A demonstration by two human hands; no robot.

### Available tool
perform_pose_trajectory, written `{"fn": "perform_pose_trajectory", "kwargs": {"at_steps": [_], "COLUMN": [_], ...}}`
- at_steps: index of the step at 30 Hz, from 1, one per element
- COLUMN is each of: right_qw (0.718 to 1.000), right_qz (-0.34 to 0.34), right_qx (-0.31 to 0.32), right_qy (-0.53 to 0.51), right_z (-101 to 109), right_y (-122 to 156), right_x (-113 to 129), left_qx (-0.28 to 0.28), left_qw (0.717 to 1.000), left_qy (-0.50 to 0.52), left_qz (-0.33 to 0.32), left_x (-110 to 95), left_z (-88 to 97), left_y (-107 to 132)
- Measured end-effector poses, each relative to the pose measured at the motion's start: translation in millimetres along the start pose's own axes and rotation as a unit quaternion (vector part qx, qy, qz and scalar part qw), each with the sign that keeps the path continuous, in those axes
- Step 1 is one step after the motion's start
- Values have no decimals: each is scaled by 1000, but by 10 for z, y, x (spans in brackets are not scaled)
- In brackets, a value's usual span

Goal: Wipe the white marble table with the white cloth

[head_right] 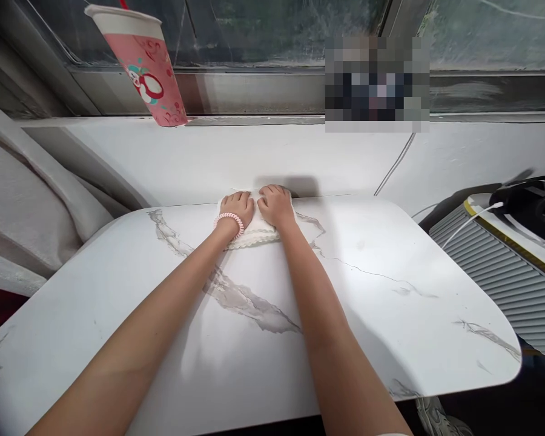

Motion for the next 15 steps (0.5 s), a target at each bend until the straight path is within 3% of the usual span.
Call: {"fn": "perform_pose_trajectory", "kwargs": {"at_steps": [15], "right_qw": [1000], "right_qz": [-20], "right_qx": [-3], "right_qy": [3], "right_z": [1], "right_y": [13], "right_x": [-81], "left_qx": [14], "left_qw": [1000], "left_qy": [-2], "left_qz": [5], "left_x": [-14], "left_z": [33], "left_y": [43]}}
Point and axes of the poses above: each hand's wrist, its own y-axis away from the middle knuckle, its own z-axis out of the back of the hand, x = y × z, the point moved 5 cm from there along -y, towards the middle knuckle, and after that the axes turned 15 degrees about -y, right-handed, at the moved point
